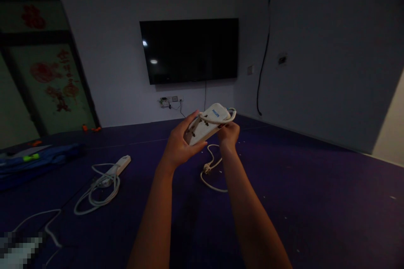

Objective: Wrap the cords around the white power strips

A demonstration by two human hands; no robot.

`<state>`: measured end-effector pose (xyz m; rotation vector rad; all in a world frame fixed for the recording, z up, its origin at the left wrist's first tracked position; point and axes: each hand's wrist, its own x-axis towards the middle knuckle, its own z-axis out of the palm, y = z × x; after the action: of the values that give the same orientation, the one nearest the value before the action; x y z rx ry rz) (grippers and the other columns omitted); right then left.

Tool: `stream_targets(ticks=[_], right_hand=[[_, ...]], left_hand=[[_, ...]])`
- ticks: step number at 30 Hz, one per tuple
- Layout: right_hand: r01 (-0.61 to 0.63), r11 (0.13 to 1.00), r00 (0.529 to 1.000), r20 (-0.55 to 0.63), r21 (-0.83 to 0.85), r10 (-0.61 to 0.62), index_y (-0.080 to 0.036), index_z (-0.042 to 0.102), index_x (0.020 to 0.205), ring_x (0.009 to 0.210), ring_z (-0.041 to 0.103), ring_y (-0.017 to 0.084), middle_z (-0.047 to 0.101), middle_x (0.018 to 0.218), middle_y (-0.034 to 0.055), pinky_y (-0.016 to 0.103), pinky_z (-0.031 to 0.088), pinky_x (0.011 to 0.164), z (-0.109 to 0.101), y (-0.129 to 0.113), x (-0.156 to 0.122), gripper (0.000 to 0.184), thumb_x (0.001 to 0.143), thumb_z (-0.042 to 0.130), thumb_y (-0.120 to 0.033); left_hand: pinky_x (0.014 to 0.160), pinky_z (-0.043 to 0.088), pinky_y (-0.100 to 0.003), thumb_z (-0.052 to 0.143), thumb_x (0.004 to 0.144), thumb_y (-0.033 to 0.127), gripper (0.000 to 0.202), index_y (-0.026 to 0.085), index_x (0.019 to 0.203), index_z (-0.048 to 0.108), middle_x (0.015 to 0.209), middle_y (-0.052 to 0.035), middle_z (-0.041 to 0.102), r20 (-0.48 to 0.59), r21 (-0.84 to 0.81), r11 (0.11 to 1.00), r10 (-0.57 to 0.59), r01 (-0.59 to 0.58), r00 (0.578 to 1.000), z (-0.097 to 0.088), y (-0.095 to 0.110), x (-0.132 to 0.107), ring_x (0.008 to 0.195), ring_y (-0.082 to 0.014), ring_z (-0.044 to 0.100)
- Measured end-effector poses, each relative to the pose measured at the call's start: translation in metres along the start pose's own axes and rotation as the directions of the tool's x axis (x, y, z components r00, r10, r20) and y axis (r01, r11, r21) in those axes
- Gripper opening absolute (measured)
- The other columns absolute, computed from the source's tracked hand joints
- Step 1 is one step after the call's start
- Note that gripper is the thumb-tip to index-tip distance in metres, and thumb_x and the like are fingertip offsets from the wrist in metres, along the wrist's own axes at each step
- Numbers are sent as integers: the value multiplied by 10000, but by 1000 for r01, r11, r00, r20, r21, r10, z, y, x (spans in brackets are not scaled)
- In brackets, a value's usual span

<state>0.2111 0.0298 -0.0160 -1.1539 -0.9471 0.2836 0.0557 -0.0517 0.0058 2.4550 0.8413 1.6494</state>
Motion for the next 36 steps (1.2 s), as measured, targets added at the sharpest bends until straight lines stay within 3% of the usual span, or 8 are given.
stream_targets(ticks=[7,11,15,18,22,26,34,36], right_hand=[[-77,991,943,331,108,37,-93,672,576,415,305,76,371,397,-55,225,216,423,4,0,6,357,631,626,-443],[-49,990,869,494,129,-22,-98,701,622,426,303,67,386,426,-57,225,227,436,-2,-17,-4,468,618,648,-563],[28,996,804,590,87,-74,-101,715,663,430,283,66,354,428,-71,226,211,448,-4,-33,-15,430,703,608,-515],[72,997,760,645,34,-77,-104,721,689,415,259,64,323,416,-82,224,191,444,-3,-42,-22,354,758,577,-420],[190,982,726,676,-17,-129,-123,725,684,431,350,74,414,425,-61,221,242,468,-4,-54,-32,277,762,585,-349],[321,938,689,712,-132,-135,-136,690,589,434,391,87,444,416,-40,233,237,459,-10,-62,-42,264,761,613,-320],[536,801,597,790,-264,-139,-136,710,659,506,468,104,554,530,22,240,302,506,-18,-73,-46,187,788,623,-239],[568,769,604,783,-292,-149,-145,729,729,572,538,128,629,627,57,249,329,539,-21,-71,-45,133,775,623,-209]], left_hand=[[1010,416,-463,703,698,214,766,320,1388,390,1297,-72,547,-74,228,973,60,-42,995,-11,-5,0,1175,-256,518],[1000,417,-440,692,706,213,787,334,1406,351,1281,-66,538,-194,295,955,62,-2,979,-20,-14,-2,1167,-247,512],[995,412,-434,681,712,225,777,299,1413,352,1250,-86,532,-297,356,931,26,85,955,-26,-20,-4,1163,-260,505],[968,427,-433,671,718,251,772,253,1421,351,1207,-111,536,-351,395,901,-30,177,936,-28,-24,-5,1131,-273,516],[937,440,-434,661,715,289,783,275,1428,339,1184,-101,535,-365,497,821,-96,281,926,-33,-31,-8,1109,-288,527],[900,451,-425,646,722,330,765,289,1425,348,1179,-99,535,-365,562,770,-98,303,926,-39,-36,-12,1095,-303,540],[908,436,-405,648,696,197,749,268,1399,398,1156,-95,563,-351,679,616,-205,399,913,-39,-39,-14,1112,-283,538],[918,429,-400,640,699,179,742,281,1394,403,1169,-90,564,-326,704,588,-232,399,917,-41,-40,-15,1125,-278,530]])
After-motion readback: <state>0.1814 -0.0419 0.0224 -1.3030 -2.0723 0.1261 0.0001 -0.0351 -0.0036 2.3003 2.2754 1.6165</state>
